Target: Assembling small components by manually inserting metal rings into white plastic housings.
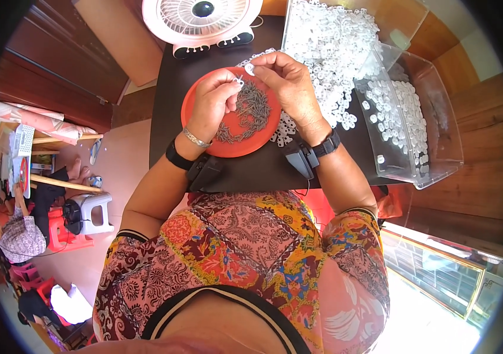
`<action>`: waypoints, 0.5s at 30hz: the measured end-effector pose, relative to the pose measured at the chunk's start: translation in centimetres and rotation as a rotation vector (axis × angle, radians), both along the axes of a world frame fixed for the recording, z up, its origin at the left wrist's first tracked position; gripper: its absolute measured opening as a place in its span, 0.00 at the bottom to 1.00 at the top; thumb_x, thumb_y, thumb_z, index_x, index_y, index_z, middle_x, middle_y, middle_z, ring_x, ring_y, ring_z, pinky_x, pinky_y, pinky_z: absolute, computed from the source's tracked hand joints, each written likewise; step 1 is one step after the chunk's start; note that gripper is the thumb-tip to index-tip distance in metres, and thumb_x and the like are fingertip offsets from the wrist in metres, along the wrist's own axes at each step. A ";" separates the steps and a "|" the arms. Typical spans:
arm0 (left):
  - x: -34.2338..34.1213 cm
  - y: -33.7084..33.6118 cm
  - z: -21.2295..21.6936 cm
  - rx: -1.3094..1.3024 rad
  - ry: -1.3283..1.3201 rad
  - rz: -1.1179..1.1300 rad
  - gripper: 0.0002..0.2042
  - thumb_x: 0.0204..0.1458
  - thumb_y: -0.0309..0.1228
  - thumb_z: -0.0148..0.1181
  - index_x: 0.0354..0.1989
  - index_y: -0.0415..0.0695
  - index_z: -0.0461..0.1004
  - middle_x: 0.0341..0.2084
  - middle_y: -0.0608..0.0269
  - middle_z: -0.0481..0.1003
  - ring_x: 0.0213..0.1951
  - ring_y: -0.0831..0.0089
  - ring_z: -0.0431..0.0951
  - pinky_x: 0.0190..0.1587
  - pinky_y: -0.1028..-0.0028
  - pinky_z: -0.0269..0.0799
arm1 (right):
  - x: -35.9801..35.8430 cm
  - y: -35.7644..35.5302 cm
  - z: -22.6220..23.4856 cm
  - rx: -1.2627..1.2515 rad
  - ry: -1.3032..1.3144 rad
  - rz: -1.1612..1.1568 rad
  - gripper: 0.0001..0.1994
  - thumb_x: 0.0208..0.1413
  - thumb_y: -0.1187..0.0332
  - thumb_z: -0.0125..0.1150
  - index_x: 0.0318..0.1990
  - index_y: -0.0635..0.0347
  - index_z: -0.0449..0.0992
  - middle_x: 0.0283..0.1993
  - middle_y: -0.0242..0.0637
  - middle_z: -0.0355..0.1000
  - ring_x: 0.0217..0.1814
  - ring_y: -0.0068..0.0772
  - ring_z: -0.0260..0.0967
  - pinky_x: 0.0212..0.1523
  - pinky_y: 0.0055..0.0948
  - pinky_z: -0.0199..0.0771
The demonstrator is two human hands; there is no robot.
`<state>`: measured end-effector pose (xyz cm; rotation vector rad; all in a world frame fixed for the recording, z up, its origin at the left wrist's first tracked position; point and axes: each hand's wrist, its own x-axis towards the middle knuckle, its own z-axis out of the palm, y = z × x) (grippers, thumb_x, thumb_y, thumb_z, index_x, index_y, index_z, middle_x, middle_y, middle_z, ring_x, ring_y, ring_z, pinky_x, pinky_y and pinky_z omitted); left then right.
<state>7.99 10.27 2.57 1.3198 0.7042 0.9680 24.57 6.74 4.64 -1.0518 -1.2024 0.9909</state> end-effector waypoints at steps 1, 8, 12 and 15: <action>0.0 -0.1 0.1 0.017 0.036 -0.001 0.07 0.52 0.31 0.51 0.25 0.43 0.68 0.16 0.73 0.66 0.19 0.84 0.64 0.22 0.83 0.58 | 0.0 0.0 0.0 -0.018 0.002 0.002 0.06 0.56 0.76 0.55 0.40 0.63 0.75 0.31 0.28 0.73 0.32 0.15 0.67 0.35 0.16 0.67; 0.1 0.1 -0.2 0.007 0.000 -0.026 0.07 0.52 0.30 0.52 0.24 0.43 0.68 0.16 0.72 0.66 0.18 0.84 0.64 0.21 0.84 0.57 | 0.0 0.1 -0.3 -0.038 -0.026 0.054 0.07 0.56 0.75 0.55 0.41 0.62 0.76 0.32 0.28 0.73 0.33 0.14 0.67 0.36 0.16 0.67; 0.3 0.0 -0.2 0.036 0.029 -0.019 0.07 0.52 0.30 0.52 0.24 0.43 0.69 0.16 0.72 0.66 0.19 0.84 0.64 0.21 0.84 0.57 | 0.3 0.1 -0.5 -0.041 -0.026 0.048 0.07 0.57 0.75 0.55 0.42 0.62 0.75 0.32 0.28 0.73 0.33 0.15 0.67 0.36 0.16 0.67; 0.2 0.0 -0.2 0.040 0.032 -0.021 0.06 0.52 0.29 0.52 0.25 0.42 0.69 0.16 0.72 0.66 0.19 0.84 0.64 0.21 0.83 0.57 | 0.1 0.1 -0.5 -0.050 -0.025 0.054 0.07 0.57 0.75 0.55 0.42 0.63 0.75 0.34 0.29 0.73 0.34 0.15 0.68 0.37 0.16 0.68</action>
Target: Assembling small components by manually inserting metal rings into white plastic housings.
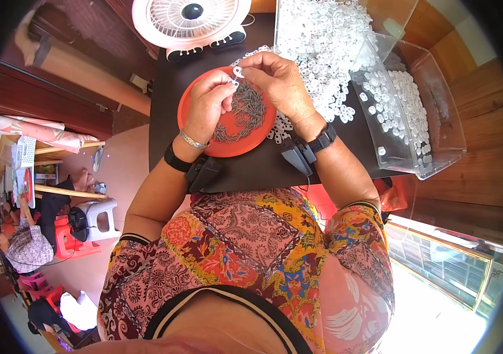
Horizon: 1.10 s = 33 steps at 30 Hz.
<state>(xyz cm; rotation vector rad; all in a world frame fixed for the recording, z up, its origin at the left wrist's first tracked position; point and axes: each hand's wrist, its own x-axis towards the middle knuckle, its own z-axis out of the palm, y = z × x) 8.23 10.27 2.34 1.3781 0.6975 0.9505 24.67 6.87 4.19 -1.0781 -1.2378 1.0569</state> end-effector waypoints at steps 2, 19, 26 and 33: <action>0.0 0.0 0.0 -0.001 -0.002 0.000 0.06 0.52 0.29 0.52 0.25 0.42 0.69 0.16 0.72 0.66 0.19 0.84 0.64 0.21 0.83 0.57 | -0.1 0.0 0.0 0.012 0.032 -0.025 0.05 0.56 0.75 0.56 0.38 0.64 0.75 0.30 0.27 0.72 0.29 0.13 0.65 0.31 0.15 0.66; 0.2 0.2 -0.2 0.009 0.003 0.002 0.07 0.51 0.27 0.52 0.23 0.39 0.69 0.14 0.70 0.67 0.17 0.84 0.66 0.20 0.81 0.62 | 0.1 0.2 -0.3 0.033 -0.038 -0.013 0.06 0.55 0.73 0.57 0.38 0.63 0.77 0.29 0.26 0.72 0.31 0.13 0.66 0.33 0.15 0.67; 0.2 0.2 -0.2 0.003 0.019 0.005 0.07 0.51 0.27 0.51 0.23 0.39 0.69 0.14 0.69 0.67 0.17 0.84 0.66 0.20 0.81 0.62 | 0.1 0.1 -0.4 0.085 -0.119 0.005 0.06 0.54 0.74 0.58 0.39 0.63 0.77 0.32 0.28 0.74 0.34 0.14 0.68 0.38 0.16 0.69; 0.2 0.1 -0.4 -0.007 0.015 0.012 0.06 0.52 0.28 0.51 0.26 0.40 0.69 0.16 0.70 0.67 0.18 0.84 0.65 0.21 0.82 0.60 | 0.0 0.1 -0.6 0.069 -0.165 0.029 0.07 0.54 0.74 0.59 0.39 0.63 0.77 0.33 0.28 0.75 0.35 0.14 0.68 0.38 0.17 0.70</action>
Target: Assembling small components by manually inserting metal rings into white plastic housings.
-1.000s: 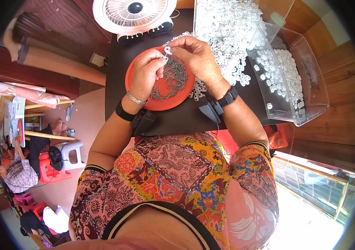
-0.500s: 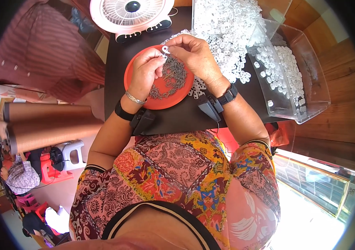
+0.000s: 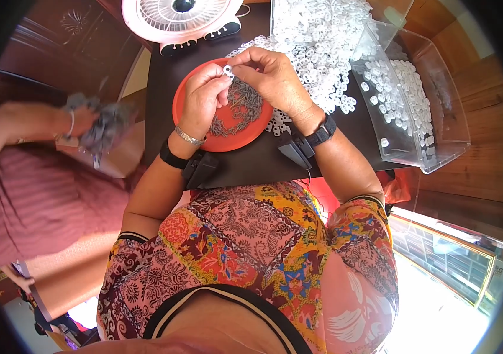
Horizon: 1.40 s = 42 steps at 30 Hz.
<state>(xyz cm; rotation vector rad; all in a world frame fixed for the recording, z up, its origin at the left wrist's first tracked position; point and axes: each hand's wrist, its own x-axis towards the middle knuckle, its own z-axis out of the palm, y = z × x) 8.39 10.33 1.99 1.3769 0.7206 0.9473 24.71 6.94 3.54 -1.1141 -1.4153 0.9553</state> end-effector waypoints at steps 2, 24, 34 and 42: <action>0.0 0.0 -0.1 -0.011 -0.004 -0.009 0.05 0.53 0.29 0.50 0.27 0.41 0.69 0.17 0.71 0.66 0.18 0.84 0.64 0.21 0.84 0.58 | -0.1 0.1 -0.1 0.010 0.036 0.013 0.09 0.52 0.74 0.60 0.41 0.63 0.76 0.34 0.28 0.74 0.34 0.14 0.69 0.38 0.18 0.70; -0.2 0.0 0.6 -0.171 -0.063 -0.058 0.10 0.55 0.35 0.48 0.32 0.41 0.71 0.18 0.68 0.69 0.20 0.80 0.69 0.24 0.83 0.62 | -0.8 -1.0 1.4 0.133 -0.330 -0.033 0.11 0.47 0.74 0.63 0.40 0.61 0.76 0.28 0.30 0.73 0.27 0.18 0.70 0.30 0.19 0.72; -0.1 0.0 0.2 -0.122 -0.031 0.002 0.11 0.56 0.34 0.48 0.32 0.39 0.72 0.18 0.67 0.71 0.20 0.80 0.70 0.24 0.82 0.63 | -1.5 -0.9 0.6 0.412 -0.582 -0.160 0.14 0.44 0.70 0.65 0.41 0.60 0.75 0.31 0.41 0.74 0.30 0.42 0.73 0.32 0.31 0.75; -0.1 0.0 -0.1 -0.114 -0.050 -0.003 0.11 0.56 0.32 0.48 0.30 0.37 0.72 0.18 0.65 0.71 0.19 0.79 0.70 0.22 0.82 0.63 | -1.5 -1.0 0.8 0.335 -0.528 -0.104 0.08 0.48 0.70 0.61 0.37 0.60 0.75 0.26 0.40 0.75 0.27 0.42 0.74 0.29 0.31 0.74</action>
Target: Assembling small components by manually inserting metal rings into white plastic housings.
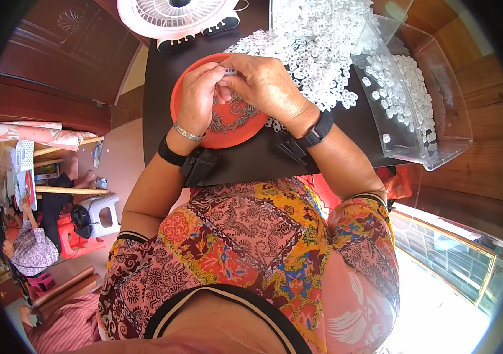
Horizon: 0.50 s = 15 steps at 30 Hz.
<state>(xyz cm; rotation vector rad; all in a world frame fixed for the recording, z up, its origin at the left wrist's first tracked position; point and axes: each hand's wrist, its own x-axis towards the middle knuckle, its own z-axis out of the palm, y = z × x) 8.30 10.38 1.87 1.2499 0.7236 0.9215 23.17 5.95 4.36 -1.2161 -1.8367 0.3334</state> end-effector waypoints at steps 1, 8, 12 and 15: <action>0.0 0.0 -0.1 0.010 -0.003 -0.013 0.11 0.55 0.32 0.48 0.29 0.37 0.72 0.18 0.64 0.71 0.19 0.79 0.70 0.22 0.82 0.63 | 0.0 -0.2 0.2 0.006 0.000 0.004 0.07 0.48 0.71 0.61 0.36 0.60 0.75 0.25 0.39 0.74 0.26 0.42 0.73 0.28 0.31 0.74; 0.0 0.0 -0.3 0.064 -0.035 -0.020 0.11 0.55 0.32 0.48 0.27 0.37 0.72 0.18 0.63 0.71 0.17 0.78 0.70 0.19 0.81 0.63 | -0.3 -0.3 0.0 0.121 -0.053 -0.055 0.05 0.49 0.72 0.59 0.35 0.59 0.75 0.22 0.39 0.73 0.23 0.41 0.73 0.25 0.31 0.73; 0.2 -0.1 -0.1 0.028 -0.118 0.020 0.13 0.55 0.32 0.46 0.22 0.38 0.70 0.13 0.63 0.69 0.14 0.78 0.68 0.18 0.81 0.61 | -0.3 -0.1 -0.3 0.065 -0.034 -0.011 0.04 0.52 0.73 0.59 0.35 0.61 0.76 0.24 0.37 0.74 0.25 0.32 0.75 0.27 0.25 0.73; 0.1 0.1 -0.1 0.064 -0.106 -0.004 0.13 0.55 0.31 0.46 0.23 0.38 0.71 0.13 0.64 0.69 0.15 0.79 0.68 0.19 0.82 0.61 | -0.2 -0.2 -0.1 -0.008 0.015 -0.015 0.04 0.51 0.72 0.61 0.35 0.59 0.76 0.24 0.36 0.74 0.25 0.33 0.75 0.27 0.25 0.73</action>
